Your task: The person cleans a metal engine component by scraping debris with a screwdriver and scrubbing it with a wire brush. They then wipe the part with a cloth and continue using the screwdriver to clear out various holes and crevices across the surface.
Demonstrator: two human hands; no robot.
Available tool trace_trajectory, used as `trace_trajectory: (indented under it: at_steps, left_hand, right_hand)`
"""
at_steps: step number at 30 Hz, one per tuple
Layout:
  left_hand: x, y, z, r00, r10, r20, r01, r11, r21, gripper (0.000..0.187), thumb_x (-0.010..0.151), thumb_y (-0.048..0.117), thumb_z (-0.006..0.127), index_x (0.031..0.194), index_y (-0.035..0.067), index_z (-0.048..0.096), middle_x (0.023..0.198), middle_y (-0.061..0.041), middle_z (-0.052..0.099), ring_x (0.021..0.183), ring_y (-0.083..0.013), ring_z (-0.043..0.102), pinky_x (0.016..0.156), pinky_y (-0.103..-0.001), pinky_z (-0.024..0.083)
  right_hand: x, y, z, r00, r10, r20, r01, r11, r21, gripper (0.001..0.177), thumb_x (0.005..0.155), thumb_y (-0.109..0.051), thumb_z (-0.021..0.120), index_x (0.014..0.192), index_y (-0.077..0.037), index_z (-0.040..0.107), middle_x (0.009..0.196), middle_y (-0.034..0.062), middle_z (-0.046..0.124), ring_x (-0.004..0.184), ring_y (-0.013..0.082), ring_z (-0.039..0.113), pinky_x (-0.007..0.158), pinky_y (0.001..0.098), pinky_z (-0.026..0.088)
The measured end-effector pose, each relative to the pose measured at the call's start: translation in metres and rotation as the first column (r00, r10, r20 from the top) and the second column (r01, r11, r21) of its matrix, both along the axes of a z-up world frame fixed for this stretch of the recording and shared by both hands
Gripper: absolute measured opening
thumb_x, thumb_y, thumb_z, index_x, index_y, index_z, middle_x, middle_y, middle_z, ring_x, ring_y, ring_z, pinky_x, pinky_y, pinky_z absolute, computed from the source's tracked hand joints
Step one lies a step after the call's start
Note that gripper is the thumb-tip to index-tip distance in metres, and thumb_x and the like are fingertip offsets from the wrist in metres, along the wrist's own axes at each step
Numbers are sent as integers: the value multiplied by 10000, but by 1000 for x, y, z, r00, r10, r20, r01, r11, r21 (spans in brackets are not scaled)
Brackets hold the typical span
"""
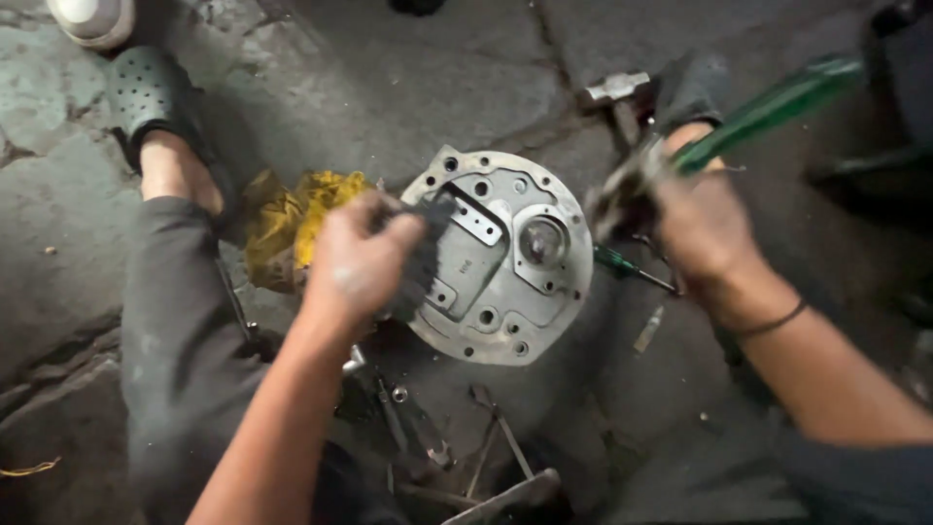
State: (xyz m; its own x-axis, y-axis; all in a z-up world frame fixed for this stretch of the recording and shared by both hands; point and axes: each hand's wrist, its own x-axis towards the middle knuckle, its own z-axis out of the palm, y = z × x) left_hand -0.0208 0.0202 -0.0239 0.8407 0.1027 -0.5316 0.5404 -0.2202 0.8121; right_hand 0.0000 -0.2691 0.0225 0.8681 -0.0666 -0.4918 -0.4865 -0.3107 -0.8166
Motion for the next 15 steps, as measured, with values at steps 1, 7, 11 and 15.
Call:
trace_trajectory:
  at_steps: [1,7,11,15]
  left_hand:
    - [0,-4,2,1000,8,-1,-8,1000,7,234,847,174,650,1007,17,718,802,-87,711,658,-152,639,595,-321,529]
    - [-17,-30,-27,937,-348,8,347,937,43,212,808,156,692,960,11,666,780,-67,705,742,-140,676,709,-305,542]
    - [-26,-42,-42,984,-179,-9,167,931,-324,190,866,157,688,959,-1,637,816,-64,664,747,-127,592,695,-318,513]
    - [-32,-40,-50,967,-245,66,249,870,-426,194,851,102,720,993,18,618,872,-59,674,799,-119,620,738,-301,531]
  right_hand:
    - [-2,2,-12,1000,8,-1,-8,1000,7,504,1099,-411,382,926,-33,668,860,121,735,710,208,673,721,351,571]
    - [-25,31,-60,916,344,-203,-362,930,-56,392,997,-371,546,1032,-51,769,740,37,722,612,122,623,573,298,522]
    - [-31,37,-72,889,434,-148,-437,899,11,271,912,-251,698,1122,-86,746,757,-29,670,655,51,556,582,262,478]
    - [-22,29,-79,908,382,-168,-395,918,-45,231,902,-217,733,1084,-80,770,792,-34,670,690,50,544,602,250,454]
